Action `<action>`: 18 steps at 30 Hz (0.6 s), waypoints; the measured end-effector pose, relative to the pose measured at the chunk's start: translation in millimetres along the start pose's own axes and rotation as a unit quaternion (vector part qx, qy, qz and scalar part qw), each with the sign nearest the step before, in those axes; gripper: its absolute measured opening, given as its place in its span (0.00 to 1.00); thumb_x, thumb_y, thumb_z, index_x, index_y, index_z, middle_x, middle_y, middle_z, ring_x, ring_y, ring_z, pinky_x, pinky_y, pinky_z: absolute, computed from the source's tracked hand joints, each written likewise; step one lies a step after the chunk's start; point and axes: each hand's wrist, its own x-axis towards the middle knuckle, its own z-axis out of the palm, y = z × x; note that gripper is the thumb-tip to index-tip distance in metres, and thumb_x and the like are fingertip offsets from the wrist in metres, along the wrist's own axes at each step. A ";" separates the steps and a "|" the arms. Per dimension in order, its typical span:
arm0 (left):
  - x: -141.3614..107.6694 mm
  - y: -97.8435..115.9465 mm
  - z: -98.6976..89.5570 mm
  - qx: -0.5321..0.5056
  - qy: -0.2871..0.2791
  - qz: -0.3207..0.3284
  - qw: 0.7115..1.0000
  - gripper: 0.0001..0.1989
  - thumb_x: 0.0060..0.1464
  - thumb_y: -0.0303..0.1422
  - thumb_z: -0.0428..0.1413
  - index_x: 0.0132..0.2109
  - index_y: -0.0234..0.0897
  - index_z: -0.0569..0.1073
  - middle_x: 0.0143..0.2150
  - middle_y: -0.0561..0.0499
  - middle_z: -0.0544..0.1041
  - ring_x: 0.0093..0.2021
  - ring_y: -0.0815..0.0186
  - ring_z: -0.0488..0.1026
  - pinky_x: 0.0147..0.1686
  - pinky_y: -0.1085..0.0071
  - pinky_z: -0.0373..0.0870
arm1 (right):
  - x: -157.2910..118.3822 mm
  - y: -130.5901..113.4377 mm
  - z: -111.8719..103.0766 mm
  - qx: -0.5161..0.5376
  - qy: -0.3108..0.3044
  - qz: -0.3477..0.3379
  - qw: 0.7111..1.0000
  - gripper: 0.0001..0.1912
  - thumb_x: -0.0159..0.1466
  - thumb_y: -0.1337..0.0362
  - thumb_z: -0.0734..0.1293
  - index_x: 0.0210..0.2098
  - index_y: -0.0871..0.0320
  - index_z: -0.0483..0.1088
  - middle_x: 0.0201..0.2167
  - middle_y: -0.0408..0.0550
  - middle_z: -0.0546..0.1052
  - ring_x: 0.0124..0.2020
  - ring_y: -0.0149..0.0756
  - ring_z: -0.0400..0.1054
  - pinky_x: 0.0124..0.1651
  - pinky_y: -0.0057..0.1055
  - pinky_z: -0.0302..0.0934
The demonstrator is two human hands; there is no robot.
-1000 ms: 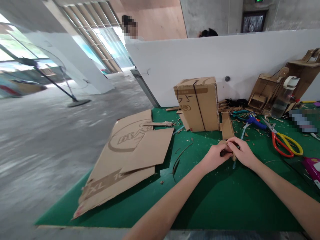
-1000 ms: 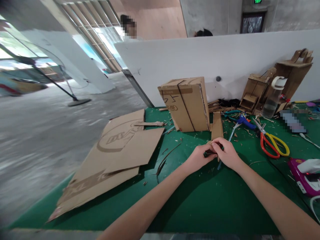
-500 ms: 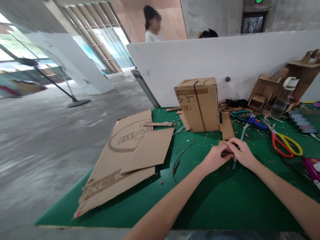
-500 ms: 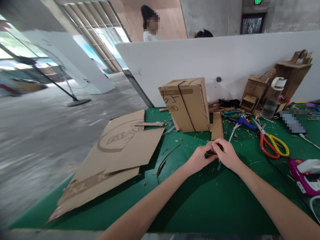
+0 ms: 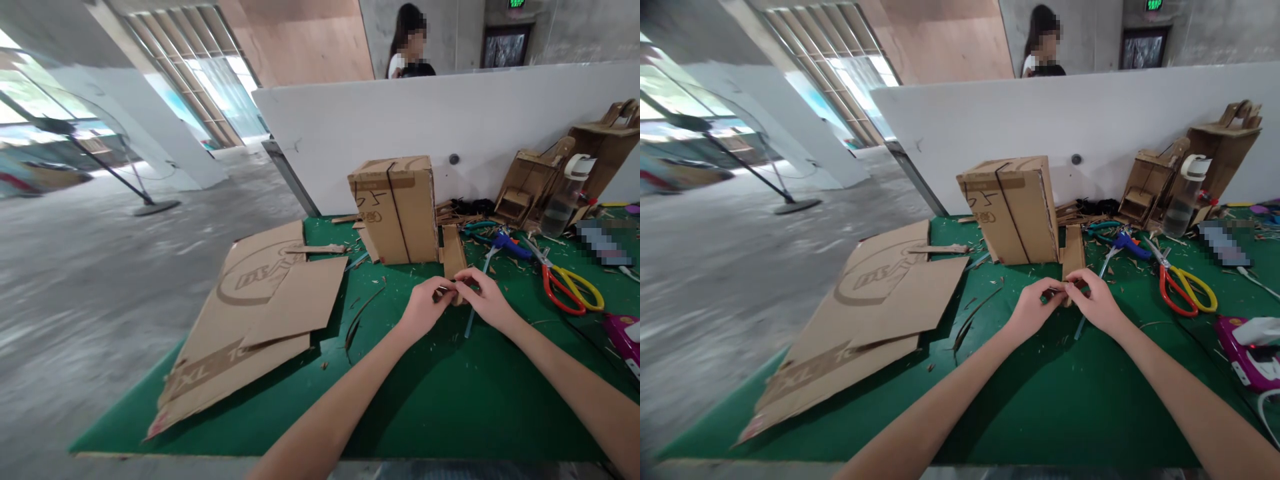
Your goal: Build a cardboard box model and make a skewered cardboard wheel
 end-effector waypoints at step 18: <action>1.1 -9.1 6.9 -0.188 0.007 -0.088 0.978 0.24 0.61 0.44 0.51 0.58 0.32 0.63 0.53 0.37 0.72 0.47 0.61 0.74 0.41 0.65 0.75 | 8.7 -1.6 0.9 0.312 0.114 0.110 0.937 0.17 0.57 0.52 0.72 0.41 0.53 0.71 0.38 0.47 0.79 0.40 0.39 0.75 0.48 0.41 0.70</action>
